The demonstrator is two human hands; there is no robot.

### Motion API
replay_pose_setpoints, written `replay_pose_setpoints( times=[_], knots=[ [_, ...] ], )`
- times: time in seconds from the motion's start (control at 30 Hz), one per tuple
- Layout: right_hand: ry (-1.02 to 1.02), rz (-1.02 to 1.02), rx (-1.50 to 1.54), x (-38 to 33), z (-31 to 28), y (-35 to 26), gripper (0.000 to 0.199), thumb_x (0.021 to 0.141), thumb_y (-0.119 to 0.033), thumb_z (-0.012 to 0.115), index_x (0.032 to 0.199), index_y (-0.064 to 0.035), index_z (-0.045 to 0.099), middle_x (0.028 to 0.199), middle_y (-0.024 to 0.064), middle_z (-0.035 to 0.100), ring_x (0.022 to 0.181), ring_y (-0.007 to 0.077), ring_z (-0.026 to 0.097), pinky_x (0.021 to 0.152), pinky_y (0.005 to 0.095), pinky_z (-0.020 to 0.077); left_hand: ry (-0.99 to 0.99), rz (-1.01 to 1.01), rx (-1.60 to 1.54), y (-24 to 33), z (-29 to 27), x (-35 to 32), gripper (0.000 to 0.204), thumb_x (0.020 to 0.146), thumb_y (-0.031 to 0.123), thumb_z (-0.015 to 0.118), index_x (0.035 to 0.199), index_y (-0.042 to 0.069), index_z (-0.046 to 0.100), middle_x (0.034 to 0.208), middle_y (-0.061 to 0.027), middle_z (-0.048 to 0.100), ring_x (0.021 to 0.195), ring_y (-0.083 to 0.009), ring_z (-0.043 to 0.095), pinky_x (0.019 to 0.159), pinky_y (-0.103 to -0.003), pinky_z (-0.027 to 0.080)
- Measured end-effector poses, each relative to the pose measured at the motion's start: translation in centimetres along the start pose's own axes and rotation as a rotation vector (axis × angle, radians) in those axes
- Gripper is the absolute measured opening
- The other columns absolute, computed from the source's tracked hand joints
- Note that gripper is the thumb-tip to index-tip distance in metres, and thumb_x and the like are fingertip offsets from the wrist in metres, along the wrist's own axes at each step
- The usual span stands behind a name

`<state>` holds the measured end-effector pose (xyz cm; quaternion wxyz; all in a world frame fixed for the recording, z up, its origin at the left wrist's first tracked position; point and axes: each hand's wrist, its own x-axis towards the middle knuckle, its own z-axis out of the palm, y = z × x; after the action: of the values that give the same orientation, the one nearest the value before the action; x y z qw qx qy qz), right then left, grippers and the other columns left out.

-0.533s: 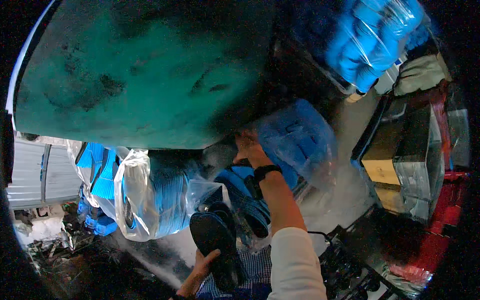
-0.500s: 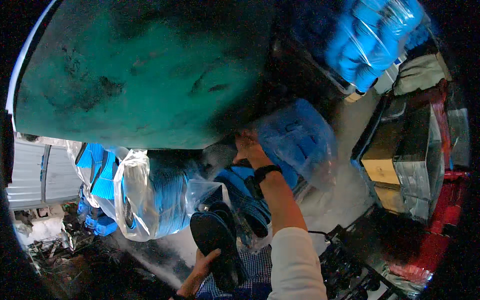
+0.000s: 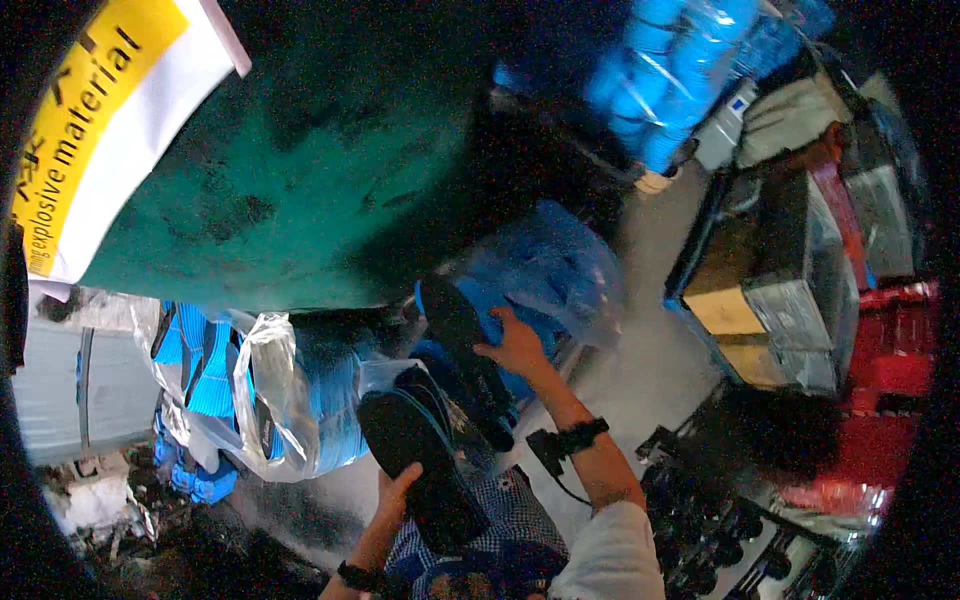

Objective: Inserting insoles into finished shoes on a production rack.

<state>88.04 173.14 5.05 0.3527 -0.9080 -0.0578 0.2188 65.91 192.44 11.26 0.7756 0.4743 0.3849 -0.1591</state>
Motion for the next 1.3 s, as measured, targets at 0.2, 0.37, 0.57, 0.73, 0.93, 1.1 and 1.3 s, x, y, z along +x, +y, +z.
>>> replay_pose_setpoints(
  times=[0.2,0.37,0.57,0.73,0.93,1.1,1.3],
  knots=[
    [0.252,-0.061,0.699,-12.7,-6.0,-4.2,0.076,0.067,-0.007,0.072,0.132,-0.0083,0.032,0.114,0.0112,0.051,0.104,0.0198,0.049,0.092,0.0332,0.0366,-0.050,0.076,-0.097,4.8,1.4,0.1,0.049,0.072,0.016,0.067,0.112,-0.002,0.048,0.104,-0.0107,0.056,0.092,-0.0219,0.056,0.080,-0.032,0.045],
    [0.426,0.079,0.968,-22.9,-6.5,-7.2,0.069,0.069,-0.004,0.070,0.129,-0.0080,0.037,0.109,0.0106,0.053,0.097,0.0191,0.052,0.086,0.0317,0.0408,-0.307,-0.025,-0.024,8.6,4.5,-2.5,0.052,0.073,0.020,0.067,0.115,-0.002,0.045,0.108,-0.0113,0.054,0.100,-0.0226,0.052,0.084,-0.032,0.042],
    [0.773,0.241,1.051,-32.0,-3.3,-10.3,0.058,0.069,0.000,0.068,0.122,-0.0081,0.044,0.104,0.0105,0.055,0.092,0.0171,0.054,0.080,0.0293,0.0437,-0.494,-0.007,0.196,9.7,6.1,-6.2,0.055,0.073,0.022,0.067,0.116,-0.002,0.043,0.107,-0.0127,0.055,0.096,-0.0236,0.055,0.080,-0.033,0.045],
    [1.064,0.226,1.133,-38.7,-0.6,-10.6,0.050,0.070,0.007,0.065,0.115,-0.0072,0.049,0.106,0.0044,0.055,0.096,0.0147,0.051,0.085,0.0278,0.0408,-0.616,-0.175,0.264,8.3,7.9,-10.0,0.054,0.073,0.023,0.067,0.115,-0.002,0.044,0.106,-0.0135,0.055,0.092,-0.0241,0.057,0.077,-0.033,0.048],
    [1.381,0.207,1.045,-47.0,1.0,-12.3,0.052,0.069,0.003,0.068,0.116,-0.0039,0.047,0.110,0.0059,0.052,0.102,0.0157,0.048,0.089,0.0281,0.0382,-0.833,-0.162,0.379,2.7,9.5,-14.1,0.050,0.073,0.027,0.068,0.109,-0.003,0.049,0.098,-0.0127,0.058,0.085,-0.0222,0.059,0.074,-0.033,0.049],
    [1.526,0.171,0.834,-53.9,2.1,-14.1,0.054,0.068,0.004,0.070,0.116,-0.0009,0.045,0.108,0.0056,0.052,0.098,0.0129,0.048,0.085,0.0272,0.0397,-0.926,0.018,0.744,-3.1,10.3,-19.7,0.047,0.078,0.029,0.064,0.106,-0.006,0.050,0.095,-0.0123,0.059,0.087,-0.0199,0.057,0.075,-0.030,0.046],
    [1.541,0.711,0.268,-62.3,5.1,-15.2,0.054,0.065,-0.013,0.075,0.112,-0.0055,0.049,0.093,0.0089,0.055,0.082,0.0173,0.056,0.072,0.0286,0.0449,-1.121,0.199,0.878,-11.3,9.5,-27.2,0.046,0.085,0.029,0.054,0.111,-0.008,0.045,0.105,-0.0154,0.055,0.097,-0.0224,0.051,0.084,-0.031,0.040]
  ],
)
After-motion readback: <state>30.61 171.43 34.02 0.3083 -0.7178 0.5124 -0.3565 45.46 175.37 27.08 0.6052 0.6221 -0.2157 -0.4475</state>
